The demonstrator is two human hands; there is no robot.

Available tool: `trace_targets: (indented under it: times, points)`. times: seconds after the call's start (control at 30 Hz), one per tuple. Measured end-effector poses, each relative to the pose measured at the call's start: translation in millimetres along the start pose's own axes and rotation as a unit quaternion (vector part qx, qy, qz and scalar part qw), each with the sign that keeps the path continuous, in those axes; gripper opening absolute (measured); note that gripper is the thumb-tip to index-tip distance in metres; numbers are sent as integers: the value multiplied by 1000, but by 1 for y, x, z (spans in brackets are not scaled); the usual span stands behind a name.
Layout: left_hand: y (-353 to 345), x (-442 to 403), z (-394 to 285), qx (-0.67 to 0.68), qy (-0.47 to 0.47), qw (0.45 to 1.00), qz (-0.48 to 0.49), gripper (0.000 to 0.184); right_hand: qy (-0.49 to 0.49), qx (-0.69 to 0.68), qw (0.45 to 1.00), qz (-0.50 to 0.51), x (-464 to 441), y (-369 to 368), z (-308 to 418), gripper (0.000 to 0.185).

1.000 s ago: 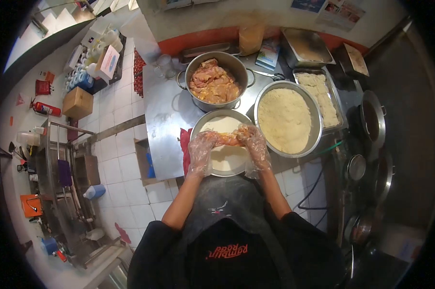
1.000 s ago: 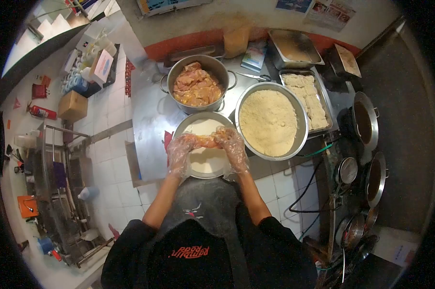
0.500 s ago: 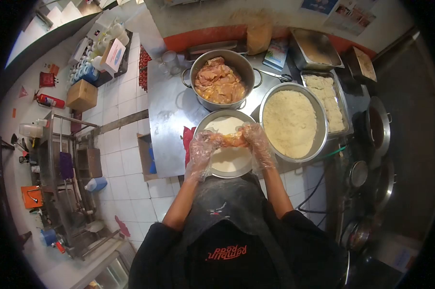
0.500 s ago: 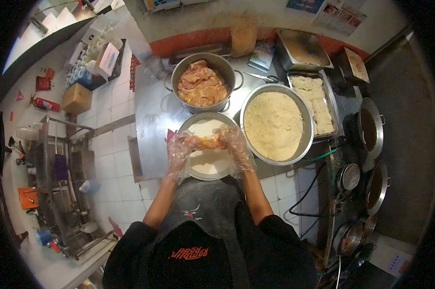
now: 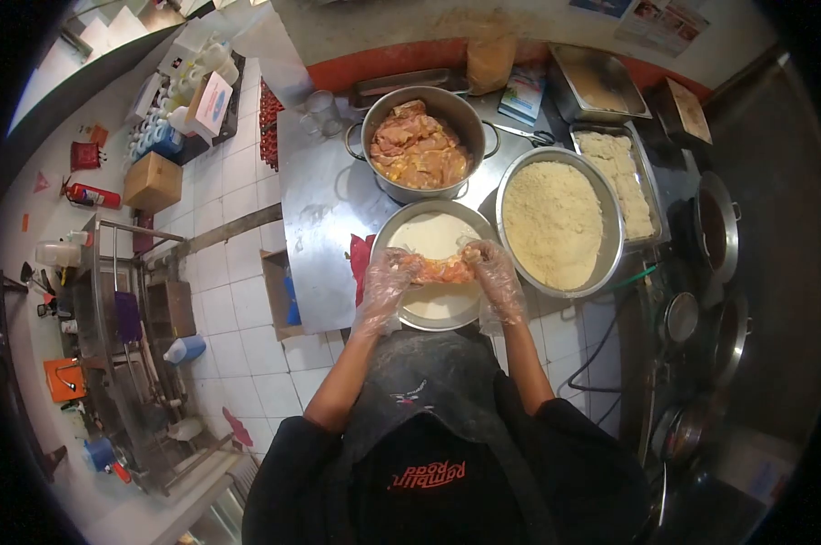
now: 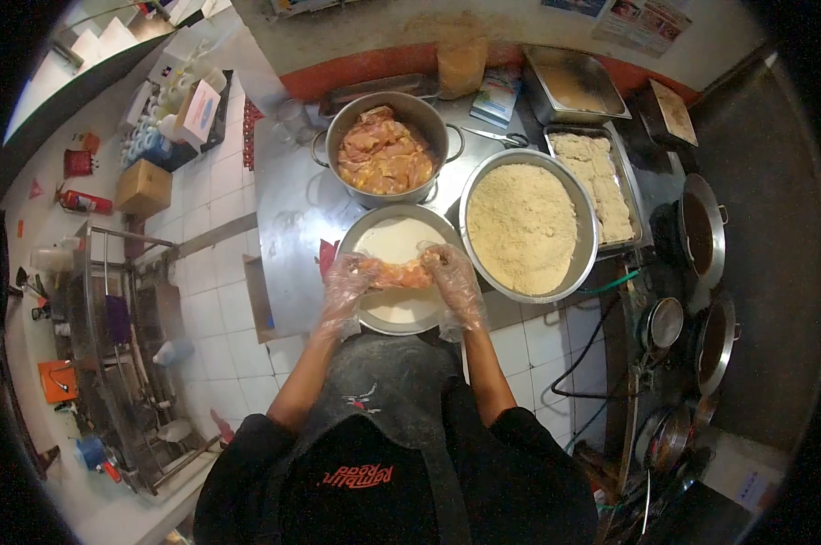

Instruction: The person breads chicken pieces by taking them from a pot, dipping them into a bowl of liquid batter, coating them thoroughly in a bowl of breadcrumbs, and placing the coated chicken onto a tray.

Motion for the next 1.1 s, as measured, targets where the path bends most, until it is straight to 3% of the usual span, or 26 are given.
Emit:
trace_targets:
  times: [0.1,0.2,0.23,0.27,0.4,0.47,0.5,0.57,0.7,0.77,0.8,0.87,0.97,1.03,1.07,1.1]
  points:
    - [-7,-2,1,-21,0,999,48,29,29,99,994,-21,-5,-1,-5,25]
    - [-7,-17,11,-105,-23,992,59,28,75,193,977,-57,-13,-5,-10,20]
    - [-5,-24,16,-187,-20,981,55,27,96,241,963,-73,-15,-7,-7,19]
    - [-3,-31,20,-268,-18,962,50,27,97,241,963,-73,-17,-10,-4,19]
    - [2,-37,22,-300,-65,951,45,28,43,157,986,-23,-30,-19,-22,14]
    - [0,-25,-2,-356,-162,920,17,27,33,141,989,7,-33,-23,-19,13]
    - [2,-27,1,-355,-161,921,16,27,48,185,982,0,-29,-20,6,13]
    - [-5,-19,-3,-370,-338,864,51,19,63,230,971,-3,-27,-19,21,14]
    - [-3,-27,51,-450,-355,816,71,21,58,210,976,11,-36,-24,8,16]
    - [-4,-21,55,-505,-419,751,76,20,61,191,980,16,-39,-25,4,17]
    - [-8,-15,38,-504,-419,751,76,20,66,201,977,-6,-38,-21,8,21]
    - [-8,-16,-1,-343,-242,902,100,19,71,213,974,-30,-39,-14,16,25]
    - [4,-19,4,-289,-181,937,77,30,154,253,955,-27,-42,-10,46,27]
    - [2,-12,-13,-294,-218,928,65,26,78,262,962,19,-41,-10,62,18]
    - [1,-7,-23,-302,-251,918,56,22,80,264,961,21,-36,-8,74,18]
    - [1,-4,-25,-300,-251,919,53,22,147,265,952,39,-27,-9,93,18]
Point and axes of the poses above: each hand's wrist, its own x-axis away from the middle knuckle, its own y-axis out of the back of the hand, z = x × y, the point moved 8 cm from there along -x, towards the middle knuckle, and after that the axes turned 8 degrees about x, right-handed, at the moved point
